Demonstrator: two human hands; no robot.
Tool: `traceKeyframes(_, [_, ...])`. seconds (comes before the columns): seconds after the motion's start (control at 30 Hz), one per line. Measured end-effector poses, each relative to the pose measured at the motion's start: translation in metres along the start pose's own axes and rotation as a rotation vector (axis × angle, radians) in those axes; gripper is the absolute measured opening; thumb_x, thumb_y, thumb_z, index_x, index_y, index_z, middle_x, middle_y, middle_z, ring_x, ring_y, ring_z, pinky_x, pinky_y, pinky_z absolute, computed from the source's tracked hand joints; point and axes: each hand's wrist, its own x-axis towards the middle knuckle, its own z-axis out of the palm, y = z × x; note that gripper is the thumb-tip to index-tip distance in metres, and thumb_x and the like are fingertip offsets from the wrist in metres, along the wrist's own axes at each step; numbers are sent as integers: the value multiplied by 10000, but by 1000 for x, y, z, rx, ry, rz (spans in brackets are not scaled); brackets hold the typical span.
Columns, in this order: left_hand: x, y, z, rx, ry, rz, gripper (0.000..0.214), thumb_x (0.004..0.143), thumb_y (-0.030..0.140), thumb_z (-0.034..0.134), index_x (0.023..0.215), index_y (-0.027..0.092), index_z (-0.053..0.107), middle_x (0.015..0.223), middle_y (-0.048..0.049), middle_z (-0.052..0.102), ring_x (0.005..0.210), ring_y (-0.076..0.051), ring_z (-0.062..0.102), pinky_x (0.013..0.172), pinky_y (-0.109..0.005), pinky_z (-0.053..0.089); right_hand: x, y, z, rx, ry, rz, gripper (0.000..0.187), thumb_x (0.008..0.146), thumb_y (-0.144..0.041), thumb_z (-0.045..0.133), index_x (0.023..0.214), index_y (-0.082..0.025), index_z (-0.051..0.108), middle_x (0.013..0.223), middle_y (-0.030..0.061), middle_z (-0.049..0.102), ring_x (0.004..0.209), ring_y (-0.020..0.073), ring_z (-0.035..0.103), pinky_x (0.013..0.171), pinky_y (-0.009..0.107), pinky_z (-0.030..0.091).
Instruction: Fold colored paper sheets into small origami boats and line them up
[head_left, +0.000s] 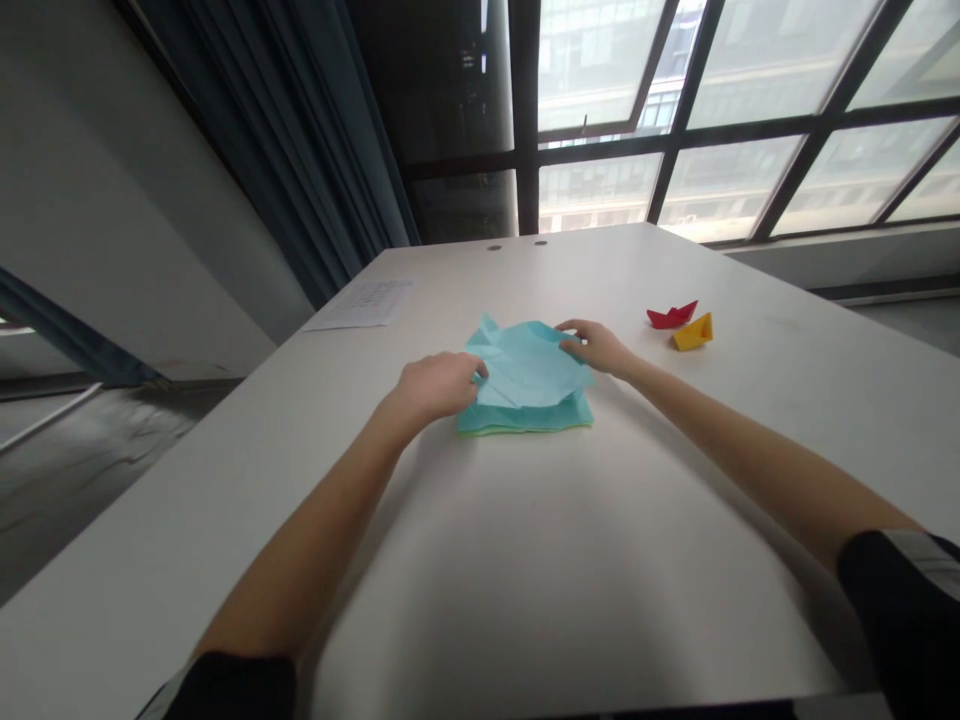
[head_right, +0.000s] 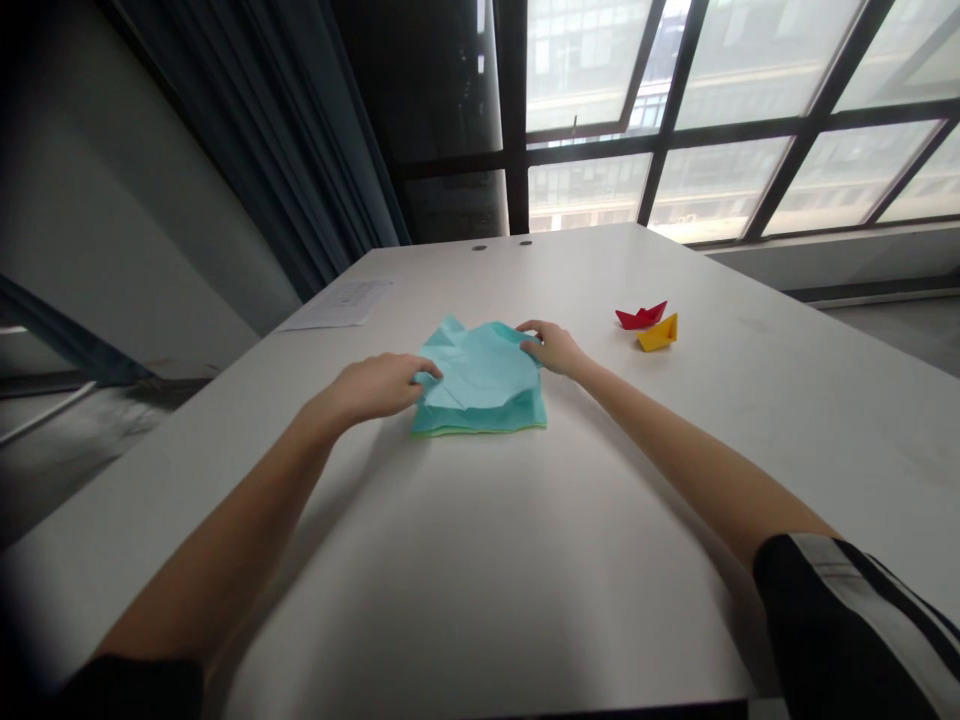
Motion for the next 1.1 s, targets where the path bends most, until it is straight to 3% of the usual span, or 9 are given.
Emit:
traceKeyframes(0.07, [2,7,6,41,-57,1,364,611,122,563,897,308,689,1001,-69,664,912,-279,583,797,-342,405,1,3,2,-181,-18,-59,305,760,-247,518,1048,-188,601,862,56,651,825,187,594,765,313,449])
traceKeyframes(0.17, [6,10,18,-7,-96,-14,231,560,116,621,716,272,691,856,-76,683,879,-274,602,795,-334,410,1,8,5,-266,-23,-69,472,757,-259,527,1221,-183,488,911,81,650,846,202,596,751,307,444])
traceKeyframes(0.23, [8,10,25,-113,-40,-61,120,510,126,672,541,237,638,675,-63,663,855,-272,609,799,-328,412,-1,11,8,-277,-21,-49,577,736,-267,550,1285,-166,405,895,85,646,796,202,597,720,300,444])
traceKeyframes(0.4, [10,10,34,-145,67,-113,282,446,156,739,361,169,471,505,-71,577,867,-334,599,825,-411,403,-1,17,10,-269,-22,-45,611,721,-270,559,1287,-185,348,877,57,622,686,172,569,682,285,432])
traceKeyframes(0.53, [8,21,36,73,-45,22,74,600,216,670,628,173,616,792,-121,650,923,-327,583,801,-426,427,1,19,12,-299,-11,-63,529,710,-241,578,1210,-218,408,887,49,598,717,175,556,695,290,427])
traceKeyframes(0.63, [6,31,42,282,-88,325,303,763,184,474,1049,204,572,1046,-133,579,1012,-283,535,793,-391,446,2,18,14,-329,-6,-70,451,717,-234,583,1152,-224,463,920,64,584,800,197,559,734,304,426])
traceKeyframes(0.73, [4,34,51,260,-137,481,425,814,176,384,1229,242,445,1112,-120,519,1016,-252,518,828,-374,439,1,18,15,-332,9,-70,413,742,-269,572,1143,-222,484,981,87,566,844,208,561,753,313,430])
traceKeyframes(0.93, [8,25,61,179,-243,451,524,832,464,401,1308,248,359,1286,-146,398,1142,-323,430,874,-440,411,2,35,-5,-414,83,12,321,825,-404,474,1065,-207,556,1094,118,535,813,207,570,760,347,437])
traceKeyframes(1.1, [17,13,69,175,-239,436,534,834,452,405,1334,280,329,1307,-140,388,1162,-330,417,881,-447,404,-3,71,-40,-632,196,248,361,810,-391,478,1116,-205,526,1194,133,478,899,251,567,747,385,442])
